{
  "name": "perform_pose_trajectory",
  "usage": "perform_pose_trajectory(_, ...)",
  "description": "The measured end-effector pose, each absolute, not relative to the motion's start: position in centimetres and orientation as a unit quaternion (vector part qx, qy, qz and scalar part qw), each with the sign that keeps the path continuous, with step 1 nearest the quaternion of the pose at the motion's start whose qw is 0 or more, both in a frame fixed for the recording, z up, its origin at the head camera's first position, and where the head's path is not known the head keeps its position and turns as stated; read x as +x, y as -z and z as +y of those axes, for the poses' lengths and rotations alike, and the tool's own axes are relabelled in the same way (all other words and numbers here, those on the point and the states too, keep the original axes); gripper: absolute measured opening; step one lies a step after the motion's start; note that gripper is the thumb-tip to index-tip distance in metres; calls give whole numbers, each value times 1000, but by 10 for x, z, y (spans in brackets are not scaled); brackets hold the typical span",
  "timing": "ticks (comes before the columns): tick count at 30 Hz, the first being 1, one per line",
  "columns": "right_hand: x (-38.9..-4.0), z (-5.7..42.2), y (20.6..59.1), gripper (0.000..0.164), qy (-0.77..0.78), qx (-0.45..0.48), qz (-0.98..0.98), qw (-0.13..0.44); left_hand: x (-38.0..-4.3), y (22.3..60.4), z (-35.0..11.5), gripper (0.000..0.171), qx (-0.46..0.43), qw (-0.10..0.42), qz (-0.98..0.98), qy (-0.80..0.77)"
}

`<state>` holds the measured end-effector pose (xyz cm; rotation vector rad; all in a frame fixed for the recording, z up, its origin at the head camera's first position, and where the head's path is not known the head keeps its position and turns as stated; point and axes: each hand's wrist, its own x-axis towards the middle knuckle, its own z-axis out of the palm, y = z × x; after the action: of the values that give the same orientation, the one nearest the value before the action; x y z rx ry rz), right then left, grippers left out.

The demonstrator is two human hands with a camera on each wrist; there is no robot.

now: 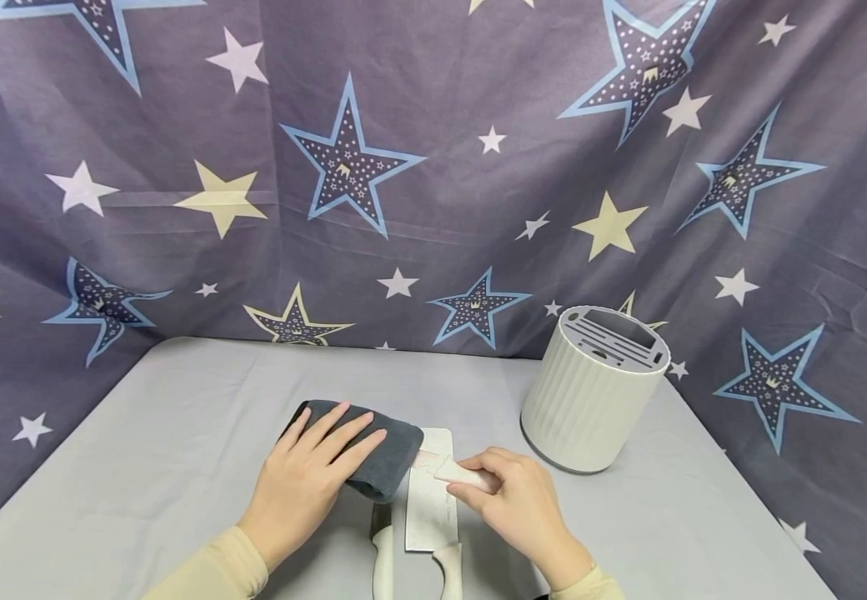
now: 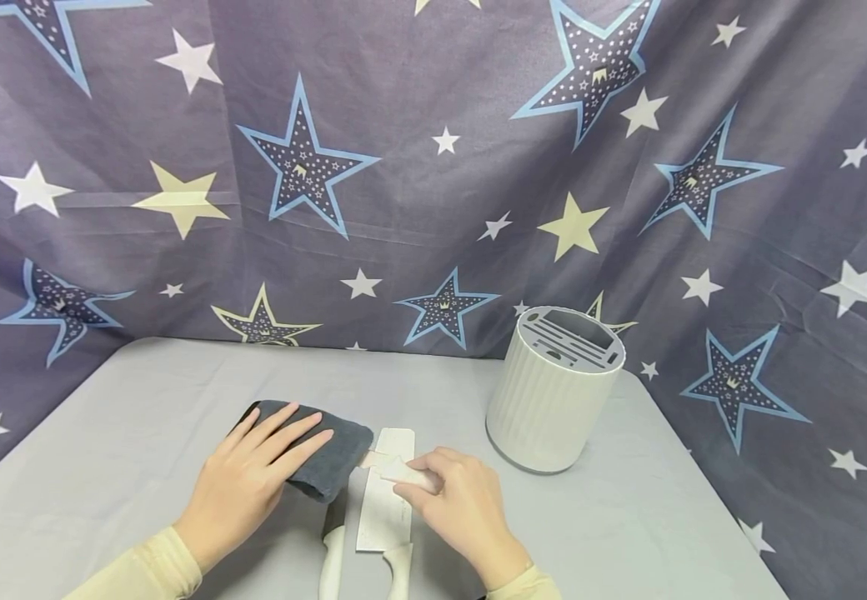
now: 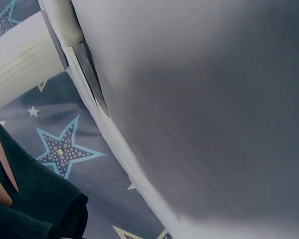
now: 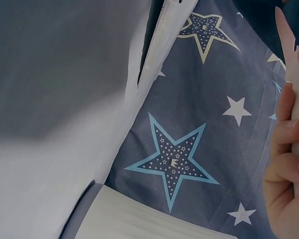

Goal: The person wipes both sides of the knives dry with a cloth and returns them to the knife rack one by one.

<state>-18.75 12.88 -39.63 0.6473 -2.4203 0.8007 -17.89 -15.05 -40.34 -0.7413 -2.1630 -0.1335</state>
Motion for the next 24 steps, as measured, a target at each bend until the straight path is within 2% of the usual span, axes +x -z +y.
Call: perform_pose_trajectory(24, -187, 133, 396, 22, -295, 226, -895, 246, -180, 409, -162, 50, -271, 420, -865, 46)
